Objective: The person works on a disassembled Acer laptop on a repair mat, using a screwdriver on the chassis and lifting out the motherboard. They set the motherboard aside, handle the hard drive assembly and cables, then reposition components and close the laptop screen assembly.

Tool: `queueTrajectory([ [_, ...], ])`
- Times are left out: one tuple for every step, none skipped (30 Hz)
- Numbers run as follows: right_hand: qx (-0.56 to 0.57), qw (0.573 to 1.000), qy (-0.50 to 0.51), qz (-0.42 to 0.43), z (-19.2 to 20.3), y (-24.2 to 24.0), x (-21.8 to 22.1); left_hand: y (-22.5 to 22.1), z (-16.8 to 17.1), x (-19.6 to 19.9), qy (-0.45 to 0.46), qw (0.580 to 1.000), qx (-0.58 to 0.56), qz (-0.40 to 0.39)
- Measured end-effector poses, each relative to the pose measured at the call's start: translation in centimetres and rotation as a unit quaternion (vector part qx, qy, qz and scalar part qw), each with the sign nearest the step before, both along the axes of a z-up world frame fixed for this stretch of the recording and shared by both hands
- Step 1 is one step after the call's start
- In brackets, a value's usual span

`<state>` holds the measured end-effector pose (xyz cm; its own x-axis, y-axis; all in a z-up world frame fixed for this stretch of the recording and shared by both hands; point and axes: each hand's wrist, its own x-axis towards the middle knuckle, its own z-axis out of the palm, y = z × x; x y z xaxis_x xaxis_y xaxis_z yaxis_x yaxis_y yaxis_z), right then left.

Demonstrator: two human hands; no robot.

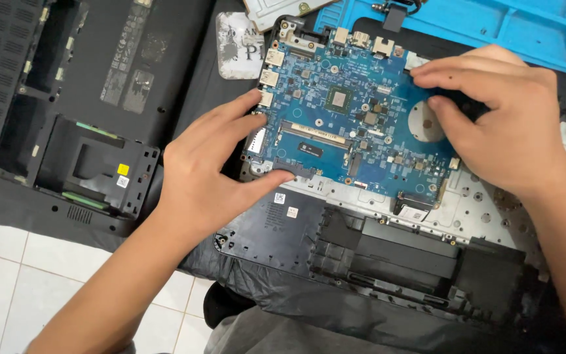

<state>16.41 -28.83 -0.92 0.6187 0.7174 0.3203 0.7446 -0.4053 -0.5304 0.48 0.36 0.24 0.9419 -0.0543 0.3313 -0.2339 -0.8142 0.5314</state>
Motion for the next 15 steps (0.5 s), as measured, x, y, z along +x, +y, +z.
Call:
queueTrajectory([
  [-0.001,1.0,-0.016,0.006,-0.18,-0.05,0.04,0.04,-0.09,-0.03,-0.002,1.0,-0.001,-0.001],
  [-0.001,1.0,-0.016,0.007,-0.18,0.01,0.01,0.04,-0.09,-0.03,-0.002,1.0,0.0,0.0],
  [-0.004,1.0,-0.018,0.0,-0.18,0.08,-0.05,0.06,-0.09,-0.05,-0.005,1.0,-0.002,-0.002],
  [-0.007,1.0,-0.021,-0.007,-0.17,0.15,-0.11,0.09,-0.07,-0.07,-0.009,1.0,-0.003,-0.004],
  [-0.007,1.0,-0.021,-0.006,-0.16,0.2,-0.02,0.1,-0.03,-0.01,-0.009,1.0,-0.002,-0.004],
  [-0.016,0.999,-0.038,0.001,-0.14,0.23,0.08,0.09,0.01,0.04,-0.009,1.0,-0.002,-0.005],
  [-0.025,0.998,-0.054,0.008,-0.14,0.2,0.1,0.04,0.02,0.09,-0.008,1.0,-0.003,-0.007],
  [-0.025,0.998,-0.054,0.008,-0.15,0.19,0.14,0.05,0.03,0.06,-0.008,1.0,-0.003,-0.008],
  [-0.023,0.998,-0.059,0.014,-0.11,0.14,0.19,0.04,0.05,0.08,-0.009,1.0,-0.001,-0.012],
  [-0.021,0.998,-0.064,0.019,-0.06,0.09,0.24,0.03,0.07,0.11,-0.01,1.0,0.002,-0.017],
  [-0.022,0.998,-0.064,0.018,0.08,0.12,0.25,0.0,0.04,0.17,-0.011,1.0,0.001,-0.018],
  [-0.042,0.995,-0.09,0.021,0.22,0.17,0.26,-0.01,0.02,0.21,-0.018,0.999,0.009,-0.026],
  [-0.061,0.991,-0.115,0.025,0.34,0.3,0.26,0.01,0.03,0.16,-0.024,0.999,0.017,-0.033],
  [-0.061,0.991,-0.115,0.026,0.32,0.06,0.19,-0.05,0.03,0.16,-0.024,0.999,0.017,-0.032],
  [-0.069,0.99,-0.12,0.022,0.27,-0.09,0.19,-0.04,0.06,0.16,-0.028,0.998,0.031,-0.037],
])
